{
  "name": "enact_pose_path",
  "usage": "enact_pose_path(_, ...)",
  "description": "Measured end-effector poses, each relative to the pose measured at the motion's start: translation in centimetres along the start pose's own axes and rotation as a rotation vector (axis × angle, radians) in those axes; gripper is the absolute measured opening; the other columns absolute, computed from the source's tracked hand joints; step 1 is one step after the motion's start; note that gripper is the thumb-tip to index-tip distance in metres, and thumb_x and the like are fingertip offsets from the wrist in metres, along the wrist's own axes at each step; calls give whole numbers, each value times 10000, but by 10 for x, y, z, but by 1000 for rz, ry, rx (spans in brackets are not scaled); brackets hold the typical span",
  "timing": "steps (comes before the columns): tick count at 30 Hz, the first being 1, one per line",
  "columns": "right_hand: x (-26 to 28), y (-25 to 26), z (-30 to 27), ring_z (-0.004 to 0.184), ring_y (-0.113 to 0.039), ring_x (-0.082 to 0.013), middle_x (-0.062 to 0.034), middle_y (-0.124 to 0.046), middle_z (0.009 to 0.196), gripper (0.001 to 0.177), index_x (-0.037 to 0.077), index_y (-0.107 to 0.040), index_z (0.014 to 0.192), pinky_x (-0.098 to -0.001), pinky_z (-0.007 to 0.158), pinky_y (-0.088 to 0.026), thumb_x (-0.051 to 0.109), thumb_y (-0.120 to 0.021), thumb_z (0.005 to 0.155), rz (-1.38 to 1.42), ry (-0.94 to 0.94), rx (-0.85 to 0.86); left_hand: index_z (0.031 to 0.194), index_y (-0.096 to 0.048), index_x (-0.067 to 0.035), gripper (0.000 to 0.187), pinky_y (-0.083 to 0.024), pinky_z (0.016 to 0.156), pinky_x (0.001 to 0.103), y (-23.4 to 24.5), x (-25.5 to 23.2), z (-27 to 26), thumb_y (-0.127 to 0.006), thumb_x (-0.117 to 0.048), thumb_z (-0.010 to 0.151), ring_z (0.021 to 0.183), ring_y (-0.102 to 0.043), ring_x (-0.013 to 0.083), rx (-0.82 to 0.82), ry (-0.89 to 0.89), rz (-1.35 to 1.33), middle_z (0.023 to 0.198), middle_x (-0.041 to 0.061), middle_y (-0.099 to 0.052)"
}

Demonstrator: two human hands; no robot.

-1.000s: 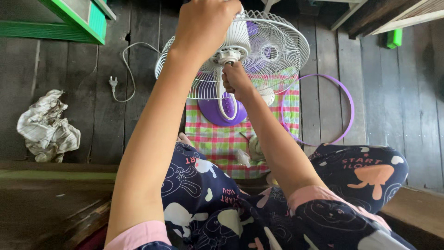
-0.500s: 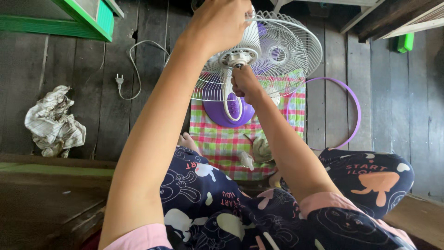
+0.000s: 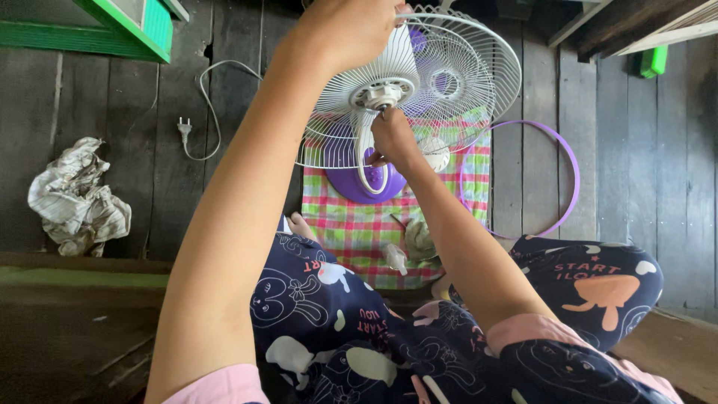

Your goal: The person assembles a purple and white table fan on a checkered cloth. They attach the front grille, insert the fan blades, secure the central cap, and fasten the rear grille using a screwdriver.

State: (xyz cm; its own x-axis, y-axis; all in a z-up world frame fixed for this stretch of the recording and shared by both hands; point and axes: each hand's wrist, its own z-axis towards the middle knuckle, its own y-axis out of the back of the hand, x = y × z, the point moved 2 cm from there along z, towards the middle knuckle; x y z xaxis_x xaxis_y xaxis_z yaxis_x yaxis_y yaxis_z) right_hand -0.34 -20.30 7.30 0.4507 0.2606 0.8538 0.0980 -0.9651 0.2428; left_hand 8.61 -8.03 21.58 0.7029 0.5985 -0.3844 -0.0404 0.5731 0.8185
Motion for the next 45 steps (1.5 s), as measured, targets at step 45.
enact_pose_path(45,-14,-7,10,1007,-555,-313,-195,-502,1153,519,2,-438,1163,-426,872,-505,230,-834,918,-177,680,-695,1114,-700,-52,150,-596,762,358,-6,-5,-157,-691,-82,967,943,-780,303,-596,352,-272,998,135,-771)
